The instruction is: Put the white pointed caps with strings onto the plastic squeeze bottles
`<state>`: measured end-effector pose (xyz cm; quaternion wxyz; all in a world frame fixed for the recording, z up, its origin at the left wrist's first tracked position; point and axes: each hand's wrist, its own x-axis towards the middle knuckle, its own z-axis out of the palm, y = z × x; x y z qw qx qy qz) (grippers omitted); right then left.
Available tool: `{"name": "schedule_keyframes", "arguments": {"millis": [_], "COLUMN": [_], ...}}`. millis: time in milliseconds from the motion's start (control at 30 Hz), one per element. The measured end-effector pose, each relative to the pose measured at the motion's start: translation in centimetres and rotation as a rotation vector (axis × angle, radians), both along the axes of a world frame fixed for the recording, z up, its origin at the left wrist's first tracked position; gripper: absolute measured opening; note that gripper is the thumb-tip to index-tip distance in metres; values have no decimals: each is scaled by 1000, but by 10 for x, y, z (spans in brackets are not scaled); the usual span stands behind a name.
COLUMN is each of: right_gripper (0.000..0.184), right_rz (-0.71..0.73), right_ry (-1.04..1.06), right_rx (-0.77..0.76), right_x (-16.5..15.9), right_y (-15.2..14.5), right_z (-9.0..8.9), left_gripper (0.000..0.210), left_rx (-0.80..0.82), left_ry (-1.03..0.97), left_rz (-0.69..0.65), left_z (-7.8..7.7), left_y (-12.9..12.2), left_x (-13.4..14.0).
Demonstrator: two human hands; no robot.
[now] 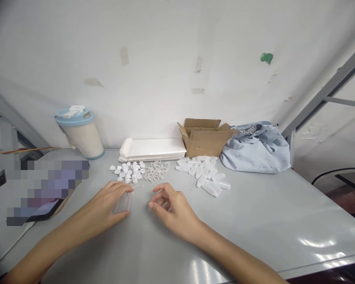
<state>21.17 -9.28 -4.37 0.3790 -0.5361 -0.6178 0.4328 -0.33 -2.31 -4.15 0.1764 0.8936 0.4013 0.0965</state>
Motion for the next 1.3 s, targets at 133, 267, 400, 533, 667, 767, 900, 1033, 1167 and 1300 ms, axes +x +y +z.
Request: {"name": "schedule_keyframes", "arguments": {"millis": [133, 267, 400, 533, 667, 767, 900, 1033, 1167, 1300], "right_gripper": [22, 21, 20, 21, 21, 21, 21, 21, 18, 18], "right_rz": [-2, -3, -8, -11, -7, -8, -15, -39, -77, -135], "right_ry": [5, -2, -11, -12, -16, -22, -27, -47, -213, -550], "right_rx": [9, 14, 20, 25, 31, 35, 49, 77, 188, 313], "right_x": [0, 1, 1, 1, 2, 2, 4, 8, 19, 41], "right_y": [0, -1, -1, 0, 0, 0, 1, 4, 12, 21], "right_z": [0, 1, 3, 3, 2, 2, 4, 7, 9, 7], "left_gripper": [43, 43, 43, 46, 46, 46, 37, 27, 29, 33], "left_rx": [6, 51, 99, 87, 85, 81, 52, 65, 226, 353], "left_ry": [0, -31, -67, -51, -37, -28, -72, -157, -196, -111], "left_rz": [-2, -24, -41, -52, -66, -65, -45, 65, 7, -74], "left_z": [-3, -7, -9, -9, -9, -8, -4, -2, -6, -9], "left_y": [1, 1, 1, 1, 0, -1, 0, 4, 6, 5], "left_x": [-2, -3, -4, -4, -4, -5, -3, 6, 20, 34]}}
